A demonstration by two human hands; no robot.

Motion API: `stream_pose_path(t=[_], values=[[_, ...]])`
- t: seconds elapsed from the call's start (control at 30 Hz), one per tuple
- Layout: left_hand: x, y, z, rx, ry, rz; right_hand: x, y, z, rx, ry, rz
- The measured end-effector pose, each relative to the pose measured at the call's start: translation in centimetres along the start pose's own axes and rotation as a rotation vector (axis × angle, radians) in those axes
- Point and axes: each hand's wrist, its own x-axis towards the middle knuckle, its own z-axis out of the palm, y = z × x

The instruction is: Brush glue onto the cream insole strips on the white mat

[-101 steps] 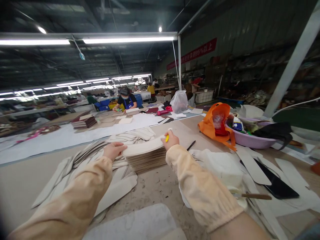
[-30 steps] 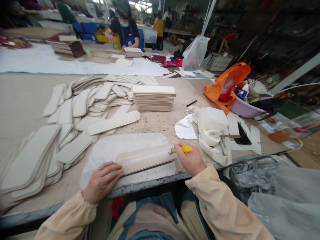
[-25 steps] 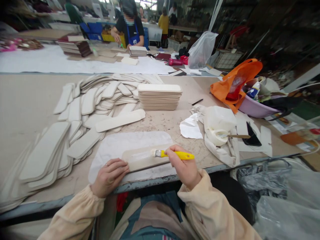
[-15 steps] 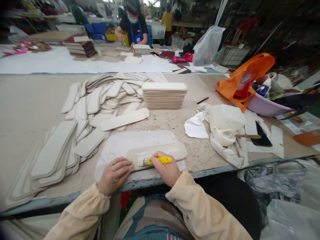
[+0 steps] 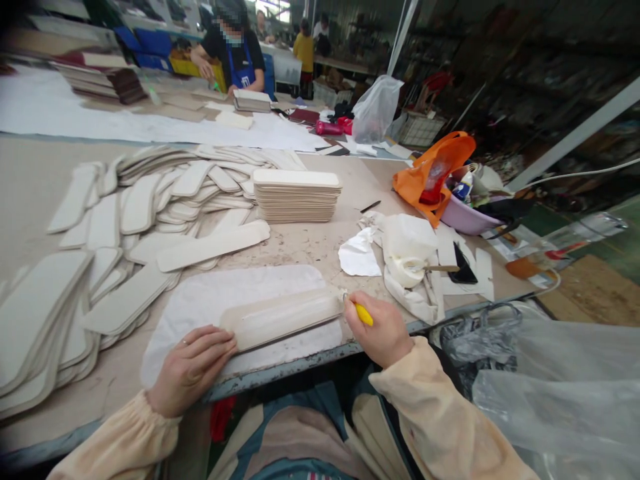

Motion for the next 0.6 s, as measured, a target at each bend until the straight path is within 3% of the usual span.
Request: stream_pose_path(t=[0.1, 0.27, 0.37, 0.47, 0.53, 0.6], values=[[0.0, 0.0, 0.2, -0.003, 0.007, 0.002, -0.6, -1.3, 0.7, -0.225, -0.007, -0.129], [0.3, 0.2, 0.0, 0.016, 0.017, 0.021, -1.7, -5.4, 4.6, -0.423, -0.176, -0.208], [0.2, 0.0, 0.0, 0.029, 0.011, 0.027, -2.3, -8.8, 6.3, -0.309, -0.199, -0.326], [-0.2, -0.2, 0.1, 0.034, 0.002, 0.022, -2.2, -11.3, 6.4, -0.038, -0.208, -0.400], [-0.2, -0.3, 0.2, 0.031, 0.000, 0.021, -1.8, -11.4, 5.7, 0.156, -0.172, -0.373], [-0.2, -0.2, 0.1, 0.026, 0.000, 0.020, -1.3, -10.0, 4.7, 0.218, -0.066, -0.306]])
